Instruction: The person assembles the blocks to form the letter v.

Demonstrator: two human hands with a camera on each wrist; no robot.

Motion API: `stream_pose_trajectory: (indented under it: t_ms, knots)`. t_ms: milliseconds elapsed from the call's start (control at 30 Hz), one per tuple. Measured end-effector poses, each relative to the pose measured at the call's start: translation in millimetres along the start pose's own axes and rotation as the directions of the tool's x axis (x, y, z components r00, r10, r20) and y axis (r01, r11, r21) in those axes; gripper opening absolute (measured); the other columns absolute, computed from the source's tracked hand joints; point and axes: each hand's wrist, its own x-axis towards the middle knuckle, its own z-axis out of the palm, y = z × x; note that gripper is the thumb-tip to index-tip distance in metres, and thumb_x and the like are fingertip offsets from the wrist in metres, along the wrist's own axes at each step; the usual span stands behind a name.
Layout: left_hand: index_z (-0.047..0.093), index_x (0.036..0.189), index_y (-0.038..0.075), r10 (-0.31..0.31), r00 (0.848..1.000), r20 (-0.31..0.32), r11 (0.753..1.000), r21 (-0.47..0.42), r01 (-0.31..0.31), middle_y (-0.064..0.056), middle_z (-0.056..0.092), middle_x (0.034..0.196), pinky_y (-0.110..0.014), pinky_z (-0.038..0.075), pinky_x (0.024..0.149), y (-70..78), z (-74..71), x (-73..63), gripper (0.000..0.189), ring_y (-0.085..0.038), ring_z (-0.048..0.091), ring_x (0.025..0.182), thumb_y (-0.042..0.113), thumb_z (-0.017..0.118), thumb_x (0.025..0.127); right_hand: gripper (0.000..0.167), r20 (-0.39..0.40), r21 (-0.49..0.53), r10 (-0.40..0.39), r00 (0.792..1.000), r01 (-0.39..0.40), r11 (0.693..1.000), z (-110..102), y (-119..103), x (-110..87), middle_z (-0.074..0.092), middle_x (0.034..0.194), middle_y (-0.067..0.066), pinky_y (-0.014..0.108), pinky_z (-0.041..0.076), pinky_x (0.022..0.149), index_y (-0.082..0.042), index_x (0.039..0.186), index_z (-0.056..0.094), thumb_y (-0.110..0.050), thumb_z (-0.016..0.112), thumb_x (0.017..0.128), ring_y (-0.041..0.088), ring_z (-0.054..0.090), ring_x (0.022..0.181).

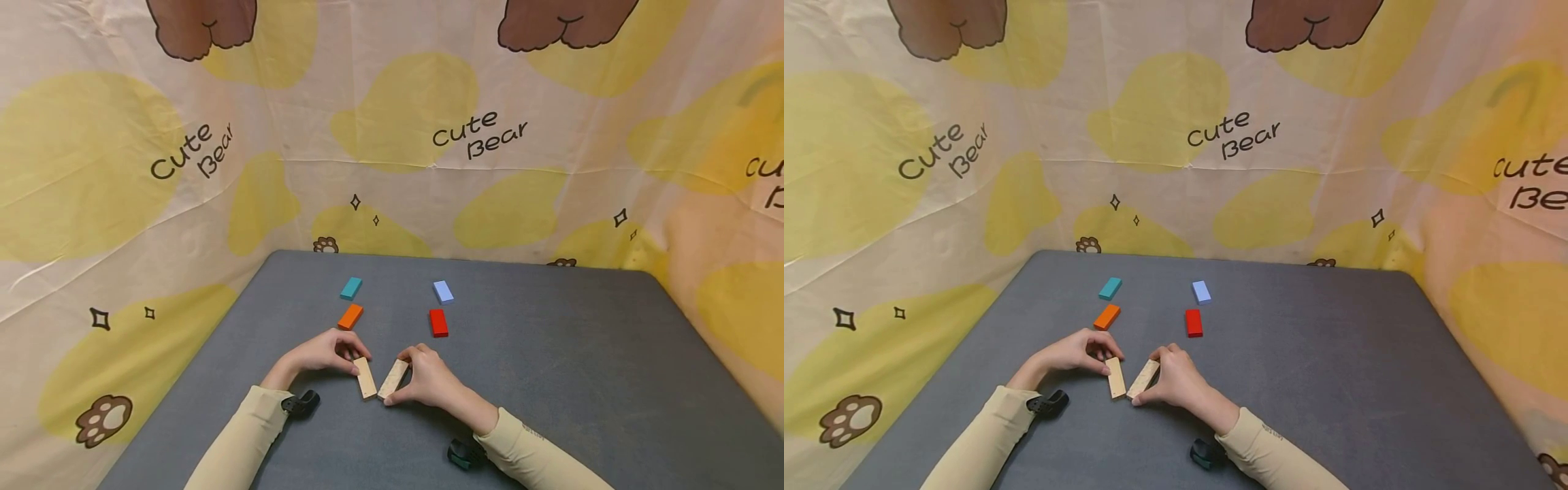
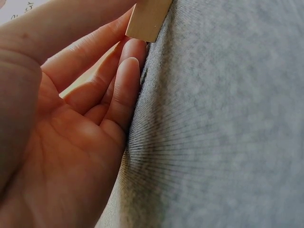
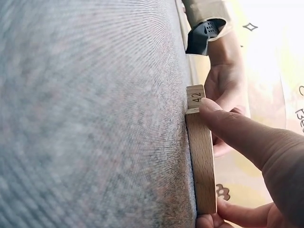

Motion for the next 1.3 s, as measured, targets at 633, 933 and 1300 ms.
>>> stream_pose_trajectory:
  t_ms: [633,933,1300]
  knots:
    - [0.070,0.110,0.017,0.000,1.000,-0.001,1.000,-0.011,0.000,0.002,0.067,0.104,-0.024,0.049,0.076,0.1,0.1,-0.7,0.032,-0.015,0.059,0.085,0.022,0.077,0.079,0.079,-0.001,-0.019,-0.022,1.000,0.022,1.000,-0.9,0.3,-0.3,0.056,0.097,0.004,0.031,0.050,0.074,-0.004,0.111,0.063,-0.053,0.087,0.054,0.016,0.054,0.085]
    - [0.070,0.110,0.016,-0.005,1.000,-0.001,1.000,-0.017,0.005,0.001,0.067,0.105,-0.023,0.049,0.076,-0.6,0.3,-1.4,0.032,-0.018,0.059,0.085,0.022,0.077,0.079,0.076,0.001,0.006,-0.051,0.999,0.051,0.999,-1.3,1.0,-0.8,0.055,0.094,0.004,0.029,0.049,0.073,-0.003,0.110,0.063,-0.049,0.088,0.055,0.016,0.053,0.083]
    - [0.069,0.110,0.013,0.031,1.000,0.000,0.999,-0.008,-0.031,-0.003,0.067,0.105,-0.023,0.049,0.074,-1.3,0.4,-1.0,0.033,-0.014,0.058,0.083,0.022,0.077,0.080,0.065,-0.021,0.070,-0.086,0.996,0.087,0.994,-6.4,8.7,0.1,0.058,0.094,0.003,0.025,0.048,0.073,-0.004,0.107,0.065,-0.043,0.088,0.060,0.014,0.054,0.083]
